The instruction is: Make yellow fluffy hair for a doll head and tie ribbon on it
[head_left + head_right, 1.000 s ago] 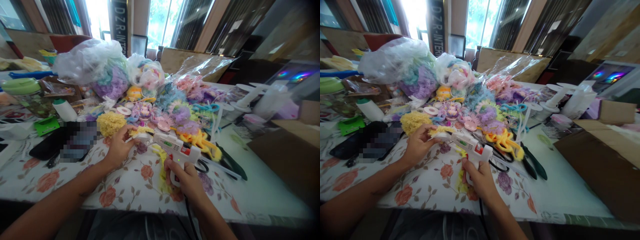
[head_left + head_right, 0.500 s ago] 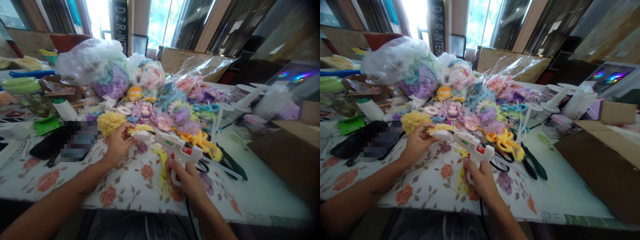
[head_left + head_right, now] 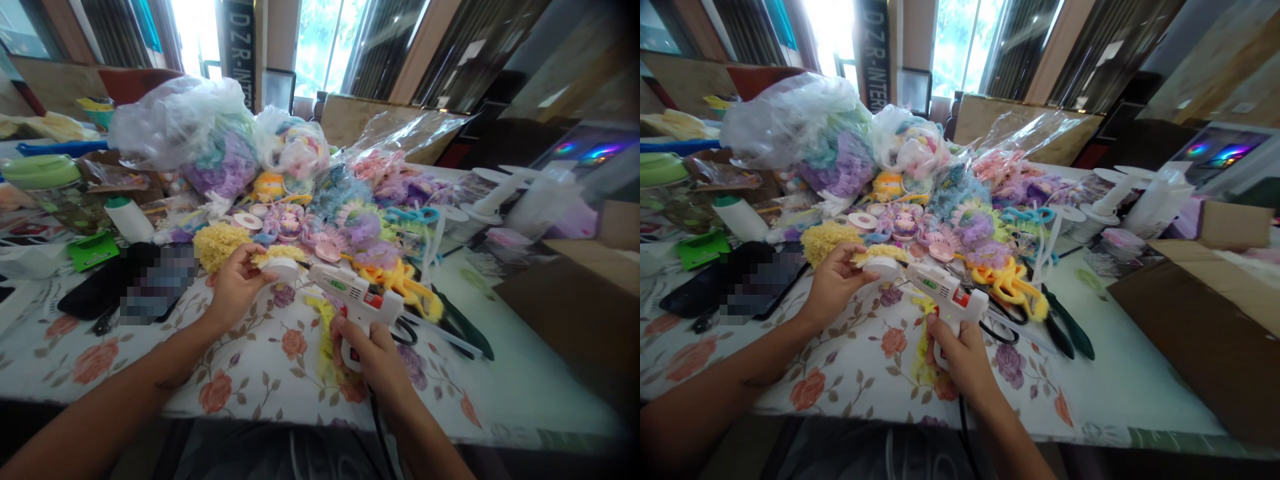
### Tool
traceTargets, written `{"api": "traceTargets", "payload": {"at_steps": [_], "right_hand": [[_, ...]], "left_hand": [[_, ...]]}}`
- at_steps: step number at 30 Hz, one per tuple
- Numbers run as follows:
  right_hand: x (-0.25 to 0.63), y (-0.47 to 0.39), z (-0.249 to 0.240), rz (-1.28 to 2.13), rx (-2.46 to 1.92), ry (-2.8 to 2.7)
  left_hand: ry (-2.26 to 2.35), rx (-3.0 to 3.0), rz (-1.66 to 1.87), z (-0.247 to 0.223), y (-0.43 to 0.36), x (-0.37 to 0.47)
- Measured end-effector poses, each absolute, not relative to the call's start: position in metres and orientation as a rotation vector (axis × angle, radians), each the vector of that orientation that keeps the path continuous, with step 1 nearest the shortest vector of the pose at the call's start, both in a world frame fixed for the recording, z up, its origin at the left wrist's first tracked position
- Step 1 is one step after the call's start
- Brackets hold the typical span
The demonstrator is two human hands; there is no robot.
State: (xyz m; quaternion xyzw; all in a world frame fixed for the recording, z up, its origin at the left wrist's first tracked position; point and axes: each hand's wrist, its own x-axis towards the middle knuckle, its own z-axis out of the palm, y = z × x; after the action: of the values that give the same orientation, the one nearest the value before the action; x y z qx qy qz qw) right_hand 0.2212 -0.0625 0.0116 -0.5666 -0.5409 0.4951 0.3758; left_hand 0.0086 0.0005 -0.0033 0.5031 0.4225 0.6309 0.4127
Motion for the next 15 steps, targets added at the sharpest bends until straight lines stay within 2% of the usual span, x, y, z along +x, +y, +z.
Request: {"api": "traceTargets", "payload": {"at_steps": [11, 15], "right_hand": [[0.223, -0.059, 0.012, 1.494, -1.288, -1.212], [0.247, -0.058, 0.017, 1.466, -1.127, -1.170]], "left_hand": [[1.042, 0.988, 1.590, 0.002, 0.000, 0.008], [1.145, 0.850, 1.648, 0.007, 0.003, 0.006]]}}
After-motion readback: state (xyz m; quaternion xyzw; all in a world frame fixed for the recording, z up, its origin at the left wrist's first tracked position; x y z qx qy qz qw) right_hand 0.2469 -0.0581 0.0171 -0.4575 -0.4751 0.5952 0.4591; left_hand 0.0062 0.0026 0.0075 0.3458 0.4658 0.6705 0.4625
